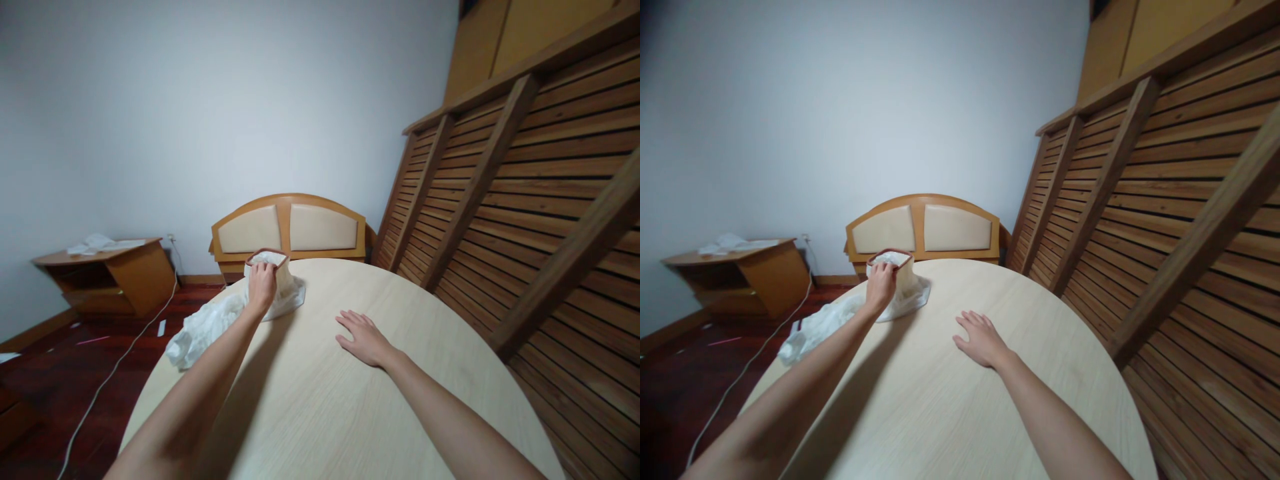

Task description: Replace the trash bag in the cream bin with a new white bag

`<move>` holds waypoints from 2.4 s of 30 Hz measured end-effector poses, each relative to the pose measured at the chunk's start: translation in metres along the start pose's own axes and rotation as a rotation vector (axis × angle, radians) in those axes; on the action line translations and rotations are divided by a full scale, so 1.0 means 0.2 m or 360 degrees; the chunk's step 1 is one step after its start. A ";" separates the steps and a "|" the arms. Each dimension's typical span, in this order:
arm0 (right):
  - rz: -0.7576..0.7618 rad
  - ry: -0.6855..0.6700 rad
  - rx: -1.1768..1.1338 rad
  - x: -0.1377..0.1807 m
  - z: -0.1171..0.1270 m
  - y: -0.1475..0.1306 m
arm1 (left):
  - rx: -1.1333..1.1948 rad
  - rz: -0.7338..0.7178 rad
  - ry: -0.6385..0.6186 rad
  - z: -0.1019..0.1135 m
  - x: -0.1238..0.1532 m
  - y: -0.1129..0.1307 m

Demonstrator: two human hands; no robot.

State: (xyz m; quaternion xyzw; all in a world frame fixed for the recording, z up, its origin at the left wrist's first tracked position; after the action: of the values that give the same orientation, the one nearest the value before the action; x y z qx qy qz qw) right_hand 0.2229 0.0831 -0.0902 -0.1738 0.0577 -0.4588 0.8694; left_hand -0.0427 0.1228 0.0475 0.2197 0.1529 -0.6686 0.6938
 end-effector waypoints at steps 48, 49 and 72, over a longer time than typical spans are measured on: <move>0.0435 -0.0011 -0.0359 0.08 0.66 -0.33 | 0.0859 -0.1147 -0.1140 0.43 0.50 0.75; 0.0419 -0.0077 -0.0332 0.09 0.64 -0.35 | 0.0891 -0.1147 -0.1177 0.43 0.51 0.75; 0.0405 -0.0035 -0.0063 0.18 0.61 -0.52 | 0.1166 -0.0898 -0.1273 0.22 0.46 0.61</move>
State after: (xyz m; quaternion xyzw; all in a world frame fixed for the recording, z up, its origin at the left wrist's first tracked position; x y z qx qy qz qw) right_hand 0.1940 0.0297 0.0625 -0.1873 0.0787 -0.3415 0.9176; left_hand 0.0799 0.0215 0.0505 0.1269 -0.3071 -0.8663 0.3729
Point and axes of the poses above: each hand's wrist, its own x-axis away from the middle knuckle, its own z-axis out of the back of the hand, y = z × x, the point moved 10 cm from there along -x, towards the middle knuckle, and after that the axes turned 12 degrees about -y, right-handed, at the moved point
